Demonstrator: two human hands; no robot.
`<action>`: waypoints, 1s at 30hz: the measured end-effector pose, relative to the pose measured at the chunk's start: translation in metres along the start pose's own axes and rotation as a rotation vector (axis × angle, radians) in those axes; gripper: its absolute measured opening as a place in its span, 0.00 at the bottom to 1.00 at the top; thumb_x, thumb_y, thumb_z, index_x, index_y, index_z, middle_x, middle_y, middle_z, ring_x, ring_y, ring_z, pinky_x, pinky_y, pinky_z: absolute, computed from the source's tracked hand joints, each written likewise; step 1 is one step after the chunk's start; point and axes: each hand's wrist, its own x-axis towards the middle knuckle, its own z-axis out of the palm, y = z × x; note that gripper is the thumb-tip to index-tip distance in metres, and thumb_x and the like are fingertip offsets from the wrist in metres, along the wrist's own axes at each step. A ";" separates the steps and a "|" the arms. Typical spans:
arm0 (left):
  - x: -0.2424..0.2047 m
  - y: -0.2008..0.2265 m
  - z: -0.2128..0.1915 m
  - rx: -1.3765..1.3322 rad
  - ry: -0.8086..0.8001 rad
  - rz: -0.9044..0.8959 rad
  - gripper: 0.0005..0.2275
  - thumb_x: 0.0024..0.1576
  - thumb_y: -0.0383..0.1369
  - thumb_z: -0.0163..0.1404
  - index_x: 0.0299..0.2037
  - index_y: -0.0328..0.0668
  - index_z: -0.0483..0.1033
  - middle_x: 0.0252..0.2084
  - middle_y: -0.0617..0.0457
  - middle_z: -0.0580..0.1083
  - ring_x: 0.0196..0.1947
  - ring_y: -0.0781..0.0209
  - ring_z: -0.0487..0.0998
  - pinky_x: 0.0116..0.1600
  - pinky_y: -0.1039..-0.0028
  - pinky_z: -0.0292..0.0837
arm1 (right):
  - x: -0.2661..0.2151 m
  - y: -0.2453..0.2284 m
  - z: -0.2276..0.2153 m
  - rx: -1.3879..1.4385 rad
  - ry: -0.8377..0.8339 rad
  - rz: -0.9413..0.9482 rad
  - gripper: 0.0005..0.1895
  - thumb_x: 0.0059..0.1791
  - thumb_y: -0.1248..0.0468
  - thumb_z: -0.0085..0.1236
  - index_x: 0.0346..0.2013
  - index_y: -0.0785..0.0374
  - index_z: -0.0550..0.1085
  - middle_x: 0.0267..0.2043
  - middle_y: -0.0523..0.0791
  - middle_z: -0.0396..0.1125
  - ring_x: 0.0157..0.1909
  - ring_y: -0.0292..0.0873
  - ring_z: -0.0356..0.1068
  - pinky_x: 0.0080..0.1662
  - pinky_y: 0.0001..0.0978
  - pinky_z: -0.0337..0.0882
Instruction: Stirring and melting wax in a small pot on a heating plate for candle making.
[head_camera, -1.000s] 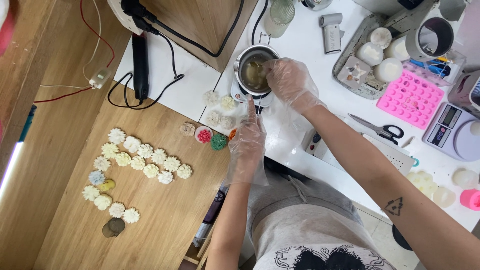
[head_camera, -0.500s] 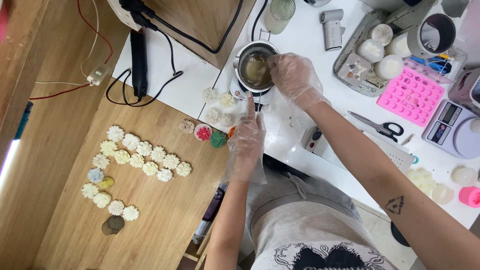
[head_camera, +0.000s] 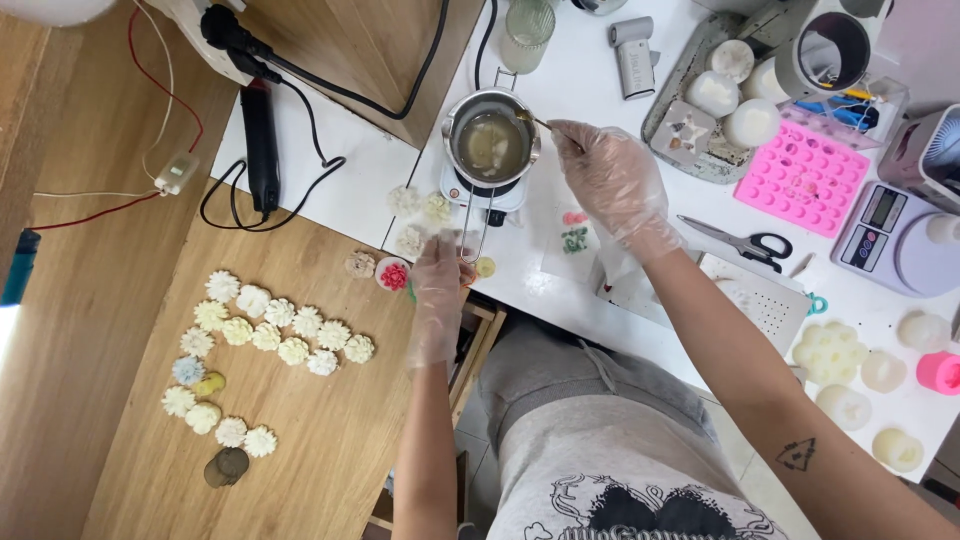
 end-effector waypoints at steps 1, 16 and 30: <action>0.013 -0.025 -0.005 -0.254 -0.160 0.102 0.14 0.66 0.40 0.49 0.51 0.38 0.77 0.35 0.50 0.77 0.23 0.72 0.73 0.27 0.81 0.69 | -0.004 0.001 -0.002 0.016 0.017 0.021 0.10 0.56 0.59 0.57 0.48 0.59 0.82 0.34 0.53 0.75 0.32 0.48 0.76 0.37 0.38 0.75; 0.060 -0.069 0.053 -0.656 -0.299 -0.247 0.07 0.61 0.35 0.56 0.42 0.40 0.76 0.37 0.47 0.81 0.22 0.74 0.70 0.23 0.87 0.60 | -0.040 0.004 -0.031 0.158 -0.074 0.267 0.14 0.55 0.55 0.56 0.51 0.54 0.81 0.28 0.50 0.73 0.25 0.42 0.71 0.33 0.36 0.71; 0.043 -0.042 0.051 -0.723 -0.259 -0.336 0.10 0.63 0.33 0.51 0.45 0.29 0.76 0.38 0.43 0.80 0.23 0.71 0.70 0.24 0.87 0.62 | -0.040 0.006 -0.028 0.184 -0.073 0.226 0.13 0.55 0.57 0.56 0.51 0.54 0.81 0.26 0.49 0.73 0.24 0.41 0.70 0.32 0.36 0.71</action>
